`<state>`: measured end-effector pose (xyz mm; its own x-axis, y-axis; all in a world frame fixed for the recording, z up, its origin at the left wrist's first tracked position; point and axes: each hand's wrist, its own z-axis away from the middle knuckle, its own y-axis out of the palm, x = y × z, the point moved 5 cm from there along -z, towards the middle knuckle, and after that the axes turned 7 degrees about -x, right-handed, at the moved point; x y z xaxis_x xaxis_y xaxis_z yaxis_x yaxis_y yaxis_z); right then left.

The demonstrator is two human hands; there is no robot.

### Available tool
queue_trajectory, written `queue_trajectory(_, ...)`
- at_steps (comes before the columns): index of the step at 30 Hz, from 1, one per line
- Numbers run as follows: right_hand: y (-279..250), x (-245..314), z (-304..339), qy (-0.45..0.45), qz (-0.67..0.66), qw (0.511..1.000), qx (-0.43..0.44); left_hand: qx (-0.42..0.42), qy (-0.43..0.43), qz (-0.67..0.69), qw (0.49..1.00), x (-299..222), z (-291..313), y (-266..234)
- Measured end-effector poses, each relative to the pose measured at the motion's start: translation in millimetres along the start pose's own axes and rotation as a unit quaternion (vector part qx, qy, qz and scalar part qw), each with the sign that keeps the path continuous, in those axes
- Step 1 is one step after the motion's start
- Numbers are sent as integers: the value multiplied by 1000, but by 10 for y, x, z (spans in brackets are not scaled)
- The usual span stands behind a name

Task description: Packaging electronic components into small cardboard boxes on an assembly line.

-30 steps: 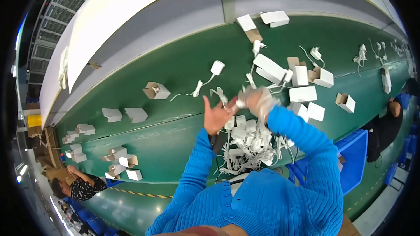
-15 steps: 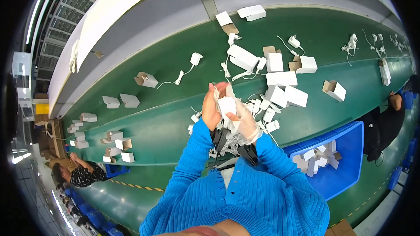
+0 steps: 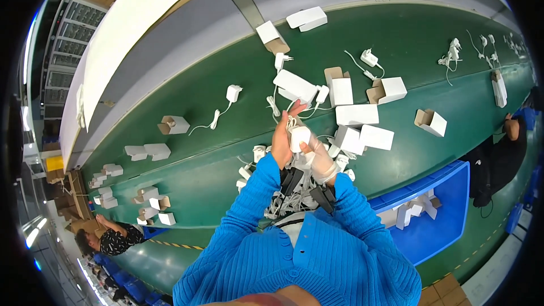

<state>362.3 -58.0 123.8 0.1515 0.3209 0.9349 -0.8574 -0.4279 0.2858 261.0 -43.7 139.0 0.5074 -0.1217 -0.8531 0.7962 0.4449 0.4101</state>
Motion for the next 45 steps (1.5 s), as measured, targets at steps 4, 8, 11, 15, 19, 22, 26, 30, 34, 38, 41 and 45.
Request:
queue_trajectory(4, -255, -130, -131, 17, -164, 979, -123, -40, -6, -174, 984, 202, -448, 198)
queue_trajectory(8, -742, -75, -135, 139, -95, 969, -183, -212, -38, -606, 766, 67, -966, -60)
queue_trajectory(11, -1279, 167, -54, 32, -22, 978, -205, -186, -44, -696, 693, 124, -1351, -19)
queue_trajectory(15, -1651, 393, 245, 26, -15, 968, -249, -163, 112, -795, 573, 337, -1498, 94)
queue_trajectory(19, -1455, 628, 374, 88, -102, 976, -173, -167, 97, -796, 574, 513, -1705, -423)
queue_trajectory(22, -1315, 811, 338, 112, -197, 969, -100, -85, 40, -732, 675, 352, -1722, -631)
queue_trajectory(26, -1174, 994, 185, 172, -221, 960, -5, 101, 30, -532, 840, -165, -1276, -582)
queue_trajectory(30, -688, 1293, -47, 197, -176, 958, 115, 160, 71, -380, 908, -598, -643, -523)
queue_trajectory(34, -310, 1185, -454, 102, 147, 963, 200, 189, 76, -385, 900, -799, -194, -269)
queue_trajectory(38, 287, 1172, -484, -323, 610, 674, 263, 192, 98, -400, 891, -747, 64, -188)
queue_trajectory(41, 511, 1027, -578, -325, 561, 685, 332, 157, 111, -401, 896, -713, 156, -406)
queue_trajectory(45, 663, 996, -688, -395, 397, 767, 314, 67, 134, -320, 936, -692, 231, -880)
